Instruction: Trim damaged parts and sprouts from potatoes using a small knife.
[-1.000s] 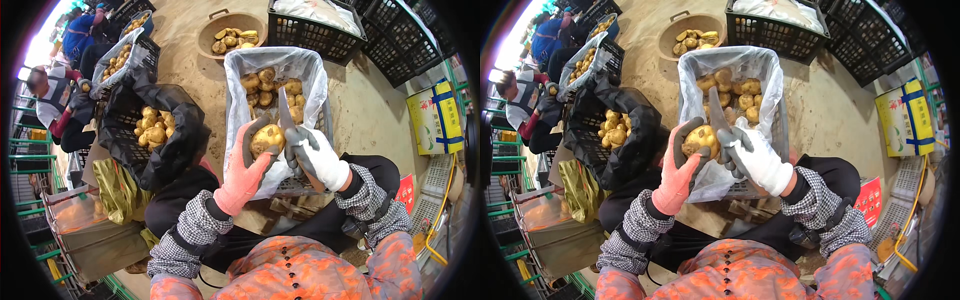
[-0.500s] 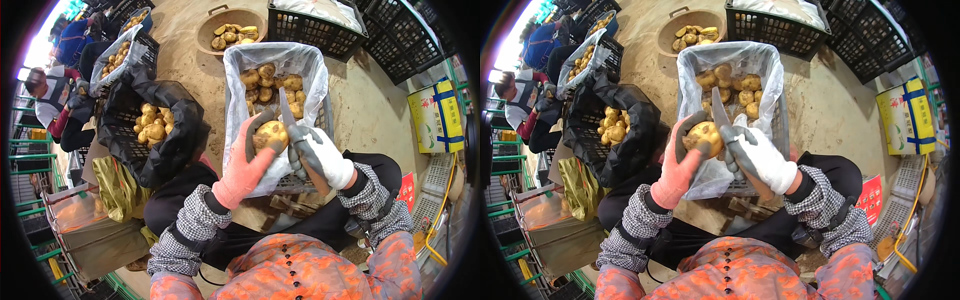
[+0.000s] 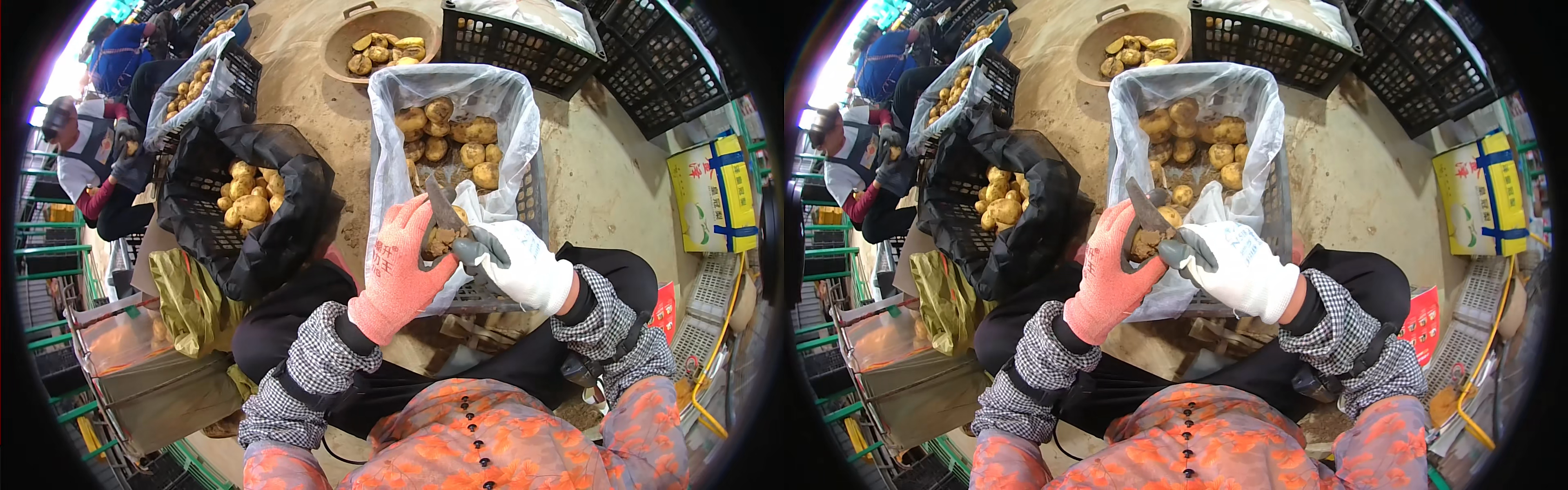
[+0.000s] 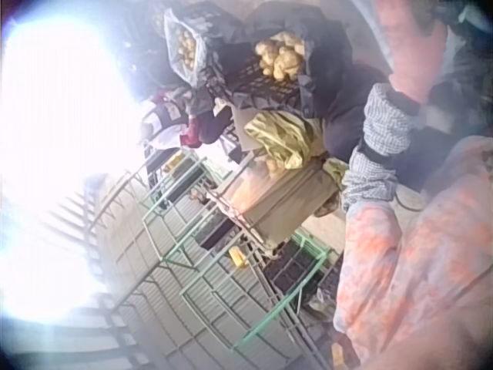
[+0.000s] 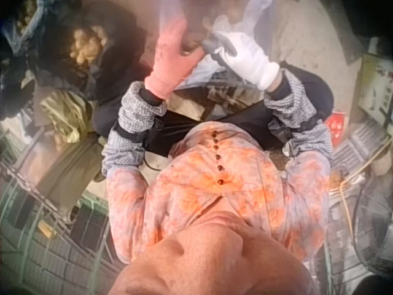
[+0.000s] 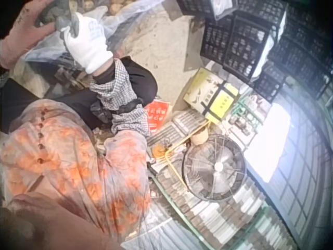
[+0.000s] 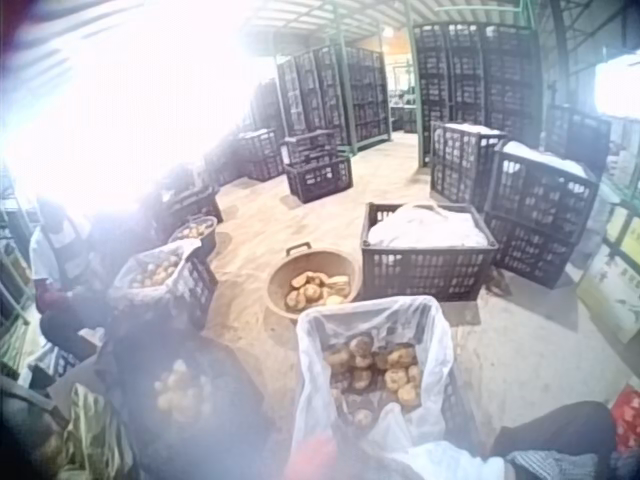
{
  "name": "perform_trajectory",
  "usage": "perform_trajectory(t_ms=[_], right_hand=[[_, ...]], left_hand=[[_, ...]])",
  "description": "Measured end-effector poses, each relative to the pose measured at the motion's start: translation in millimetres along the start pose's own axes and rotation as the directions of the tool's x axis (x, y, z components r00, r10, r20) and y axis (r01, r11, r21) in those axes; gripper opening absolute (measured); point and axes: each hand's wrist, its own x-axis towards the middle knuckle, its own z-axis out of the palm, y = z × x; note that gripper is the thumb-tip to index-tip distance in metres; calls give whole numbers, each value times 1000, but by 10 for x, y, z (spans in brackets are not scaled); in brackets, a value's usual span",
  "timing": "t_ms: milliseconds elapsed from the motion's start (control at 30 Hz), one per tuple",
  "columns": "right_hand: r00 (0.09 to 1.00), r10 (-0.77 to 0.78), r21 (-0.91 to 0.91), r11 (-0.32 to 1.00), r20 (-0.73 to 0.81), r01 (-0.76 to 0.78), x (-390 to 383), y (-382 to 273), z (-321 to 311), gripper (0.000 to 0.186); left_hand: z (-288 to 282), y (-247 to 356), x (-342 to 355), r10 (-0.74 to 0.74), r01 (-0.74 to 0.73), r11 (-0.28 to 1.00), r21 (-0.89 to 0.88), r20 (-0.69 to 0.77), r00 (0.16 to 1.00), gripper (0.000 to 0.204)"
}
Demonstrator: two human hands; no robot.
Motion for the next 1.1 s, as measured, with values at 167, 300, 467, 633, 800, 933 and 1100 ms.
perform_trajectory(t_ms=[167,300,467,633,800,933,1100], right_hand=[[931,362,732,620,53,-283,-2,-101,-13,32],[952,296,685,679,74,-264,-6,-62,-152,41],[953,299,719,652,46,-239,-39,-5,-82,40],[954,290,572,772,72,-278,-44,31,-68,42],[995,-93,94,991,-24,95,-14,17,-59,35],[943,330,576,761,54,-299,-23,-43,-85,42],[916,391,621,699,84,-355,-37,-60,-85,41]], left_hand=[[-65,35,33,-43,48,957,-287,25,999,73],[-202,22,46,-271,462,486,-742,375,887,74],[-142,3,32,-276,553,277,-786,485,829,73],[-29,27,-20,-367,460,418,-784,317,874,87],[-15,14,28,-182,146,890,-432,-44,982,89],[-58,10,3,-39,29,984,-176,-55,998,79],[-82,-13,6,-88,81,901,-427,4,996,78]])
